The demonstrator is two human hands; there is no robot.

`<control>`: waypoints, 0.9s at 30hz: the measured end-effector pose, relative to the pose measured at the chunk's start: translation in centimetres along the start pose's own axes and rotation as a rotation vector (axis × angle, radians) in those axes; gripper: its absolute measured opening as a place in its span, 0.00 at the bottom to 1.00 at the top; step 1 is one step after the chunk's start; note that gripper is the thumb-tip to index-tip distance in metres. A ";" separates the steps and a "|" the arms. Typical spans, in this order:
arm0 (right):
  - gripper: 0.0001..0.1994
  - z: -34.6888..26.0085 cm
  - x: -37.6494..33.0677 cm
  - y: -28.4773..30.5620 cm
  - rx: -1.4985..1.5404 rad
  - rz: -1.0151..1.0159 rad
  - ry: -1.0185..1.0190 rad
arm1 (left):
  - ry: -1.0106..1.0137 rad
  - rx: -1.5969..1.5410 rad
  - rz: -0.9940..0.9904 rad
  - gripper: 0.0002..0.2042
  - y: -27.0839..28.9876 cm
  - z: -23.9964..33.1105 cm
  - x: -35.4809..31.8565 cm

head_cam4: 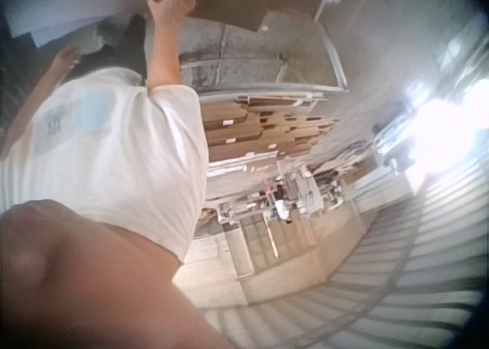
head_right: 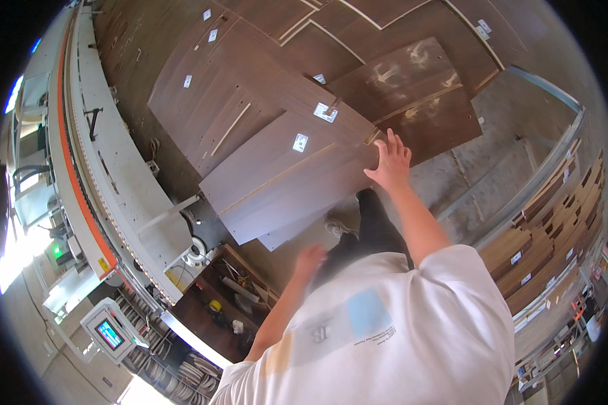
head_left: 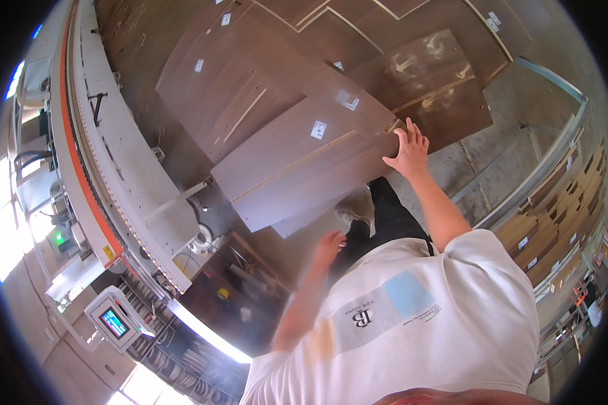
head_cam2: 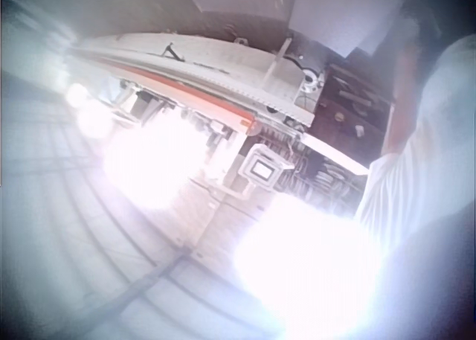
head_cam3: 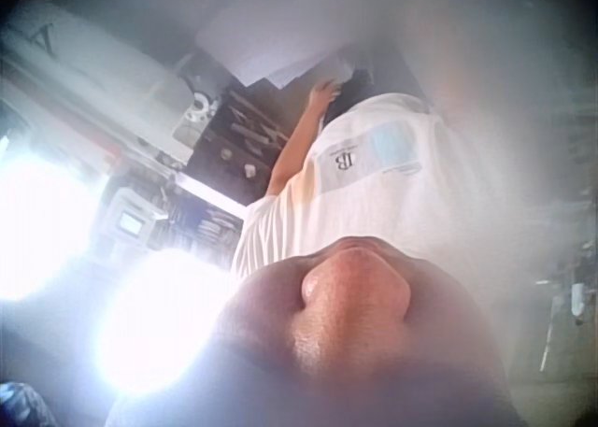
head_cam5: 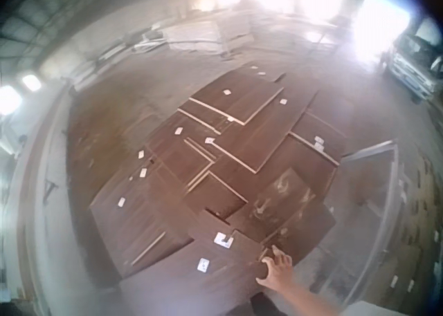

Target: The person moves various wood furniture panels from a stack, places them into a machinery feeder for edge banding or processing, and clears processed panels.

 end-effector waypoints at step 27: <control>0.32 -41.3 -16.5 -12.0 1.346 -0.307 -0.350 | -0.223 -0.588 0.546 0.15 32.6 -48.9 -2.2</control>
Point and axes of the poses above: each hand's wrist, its own x-axis towards the middle knuckle, its own y-axis out of the back of the hand, z = x × y, the point moved 8 cm from there along x, towards the middle knuckle, and after that the axes turned 14 degrees about y, right-handed, at the moved point
